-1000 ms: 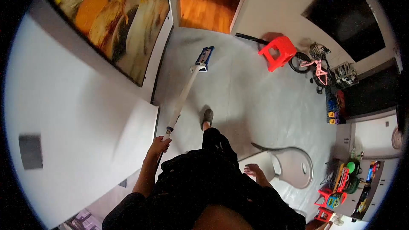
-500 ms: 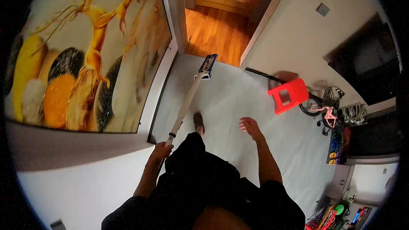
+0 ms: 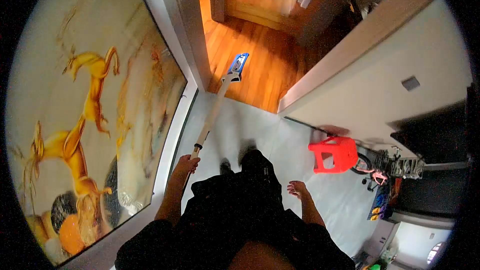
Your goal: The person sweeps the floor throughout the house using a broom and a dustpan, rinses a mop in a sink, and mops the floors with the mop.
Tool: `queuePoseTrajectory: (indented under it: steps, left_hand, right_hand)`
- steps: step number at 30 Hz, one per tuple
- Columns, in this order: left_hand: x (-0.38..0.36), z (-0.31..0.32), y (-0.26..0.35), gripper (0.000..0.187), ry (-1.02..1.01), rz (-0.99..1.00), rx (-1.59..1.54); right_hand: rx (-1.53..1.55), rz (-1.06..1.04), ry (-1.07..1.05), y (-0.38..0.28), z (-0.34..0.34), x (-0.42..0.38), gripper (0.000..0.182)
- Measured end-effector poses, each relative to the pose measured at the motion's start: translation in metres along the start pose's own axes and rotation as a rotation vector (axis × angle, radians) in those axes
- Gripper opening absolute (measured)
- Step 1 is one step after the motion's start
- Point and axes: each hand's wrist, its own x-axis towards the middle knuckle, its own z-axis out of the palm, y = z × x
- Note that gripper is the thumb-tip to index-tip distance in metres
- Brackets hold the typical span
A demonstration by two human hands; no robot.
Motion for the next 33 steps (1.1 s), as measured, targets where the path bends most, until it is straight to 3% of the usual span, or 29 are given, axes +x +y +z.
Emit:
queuePoseTrajectory:
  steps: [4, 5, 6, 7, 9, 10, 11, 12, 13, 14, 15, 17, 18, 19, 21, 23, 24, 25, 28, 30, 31, 33]
  left_hand:
    - [0.084, 0.013, 0.056, 0.026, -0.044, 0.059, -0.215]
    - [0.094, 0.023, 0.079, 0.026, 0.000, 0.100, -0.184]
    - [0.098, 0.041, 0.109, 0.027, 0.048, 0.136, -0.156]
    - [0.107, 0.054, 0.135, 0.028, 0.095, 0.177, -0.125]
    - [0.133, 0.062, 0.160, 0.028, 0.121, 0.131, 0.004]
    - [0.148, 0.065, 0.177, 0.029, 0.134, 0.121, 0.066]
    - [0.154, 0.073, 0.193, 0.030, 0.247, 0.068, 0.086]
    - [0.171, 0.069, 0.200, 0.031, 0.155, 0.053, 0.032]
    - [0.161, 0.066, 0.224, 0.031, 0.185, 0.043, 0.034]
    - [0.146, 0.073, 0.252, 0.032, 0.211, 0.027, 0.040]
    - [0.139, 0.076, 0.273, 0.033, 0.229, -0.020, 0.071]
    - [0.164, 0.067, 0.253, 0.032, 0.243, 0.075, 0.032]
    - [0.181, 0.066, 0.253, 0.032, 0.246, 0.121, 0.014]
    - [0.185, 0.067, 0.278, 0.032, 0.250, 0.042, 0.051]
    - [0.196, 0.062, 0.310, 0.032, 0.219, 0.020, -0.063]
    - [0.226, 0.053, 0.328, 0.033, 0.188, 0.021, -0.086]
    - [0.244, 0.049, 0.350, 0.033, 0.194, -0.021, -0.088]
    - [0.254, 0.047, 0.378, 0.032, 0.203, -0.058, -0.092]
    - [0.277, 0.030, 0.428, 0.031, 0.214, -0.036, -0.247]
    - [0.293, 0.012, 0.451, 0.030, 0.204, -0.058, -0.155]
    - [0.301, 0.003, 0.457, 0.030, 0.197, -0.074, -0.193]
    - [0.304, -0.014, 0.471, 0.027, 0.184, -0.142, -0.230]
  right_hand:
    - [0.052, -0.290, -0.214, -0.137, 0.039, 0.081, 0.043]
    - [0.008, -0.360, -0.289, -0.186, 0.066, 0.106, 0.046]
    - [0.014, -0.378, -0.381, -0.259, 0.117, 0.080, 0.045]
    - [0.022, -0.333, -0.527, -0.301, 0.153, 0.114, 0.045]
    - [0.193, 0.043, -0.976, -0.359, 0.246, 0.191, 0.043]
    - [0.212, 0.181, -1.094, -0.381, 0.292, 0.211, 0.043]
    - [-0.122, 0.081, -0.834, -0.433, 0.348, 0.129, 0.042]
    - [-0.114, 0.080, -1.035, -0.450, 0.381, 0.134, 0.048]
    - [-0.247, 0.178, -0.783, -0.461, 0.438, 0.122, 0.052]
    - [-0.263, 0.226, -0.719, -0.471, 0.470, 0.120, 0.050]
    - [-0.241, 0.194, -0.789, -0.466, 0.487, 0.140, 0.046]
    - [-0.406, -0.513, -1.115, -0.446, 0.505, 0.205, 0.036]
    - [-0.306, 0.134, -0.775, -0.484, 0.509, 0.161, 0.032]
    - [-0.406, 0.065, -0.783, -0.488, 0.516, 0.187, 0.030]
    - [-0.636, -0.194, -0.923, -0.483, 0.530, 0.250, 0.025]
    - [-0.871, -0.732, -1.245, -0.485, 0.537, 0.324, 0.022]
    - [-0.732, -0.180, -1.182, -0.521, 0.545, 0.310, 0.021]
    - [-0.524, 0.292, -0.942, -0.556, 0.552, 0.296, 0.019]
    - [-0.714, 0.229, -0.922, -0.627, 0.594, 0.279, 0.019]
    - [-1.032, -0.465, -1.328, -0.601, 0.596, 0.360, 0.019]
    - [-1.029, -0.444, -1.329, -0.618, 0.609, 0.352, 0.018]
    - [-0.917, 0.186, -0.658, -0.638, 0.641, 0.320, 0.018]
